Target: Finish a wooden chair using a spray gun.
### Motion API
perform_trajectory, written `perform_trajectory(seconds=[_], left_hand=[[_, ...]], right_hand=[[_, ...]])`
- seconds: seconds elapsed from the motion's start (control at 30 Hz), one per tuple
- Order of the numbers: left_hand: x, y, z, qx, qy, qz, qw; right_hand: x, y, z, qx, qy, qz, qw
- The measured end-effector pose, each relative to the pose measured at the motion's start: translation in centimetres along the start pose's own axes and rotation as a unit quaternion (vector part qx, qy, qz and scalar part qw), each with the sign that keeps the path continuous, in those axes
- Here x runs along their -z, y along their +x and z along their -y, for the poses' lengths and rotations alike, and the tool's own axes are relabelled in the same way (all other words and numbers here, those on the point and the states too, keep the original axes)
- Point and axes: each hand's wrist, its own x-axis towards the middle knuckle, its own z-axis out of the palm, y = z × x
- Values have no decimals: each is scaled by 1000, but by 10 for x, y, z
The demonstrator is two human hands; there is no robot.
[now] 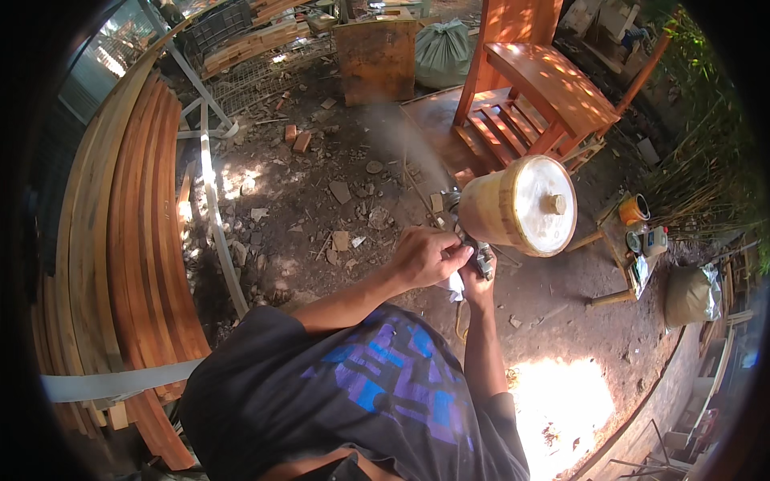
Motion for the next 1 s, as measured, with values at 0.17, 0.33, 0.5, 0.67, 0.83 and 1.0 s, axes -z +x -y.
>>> perform_trajectory(seconds=[0.17, 0.33, 0.5, 0.67, 0.83, 1.0], left_hand=[[-4, 1, 1, -18, 21, -8, 1000], [-5, 1, 0, -30, 9, -36, 999], [-6, 2, 2, -29, -4, -15, 999], [-8, -3, 35, 3, -7, 38, 999], [-18, -43, 176, 373, -178, 56, 909], [11, -191, 332, 593, -525, -51, 608]], right_hand=[[3, 1, -6, -16, 16, -4, 1000], [6, 0, -9, -2, 45, 21, 999], [6, -1, -9, 26, 7, 17, 1000], [18, -13, -3, -56, -115, -58, 990], [50, -49, 3, -142, -86, -115, 979], [79, -104, 7, -149, -47, -212, 965]])
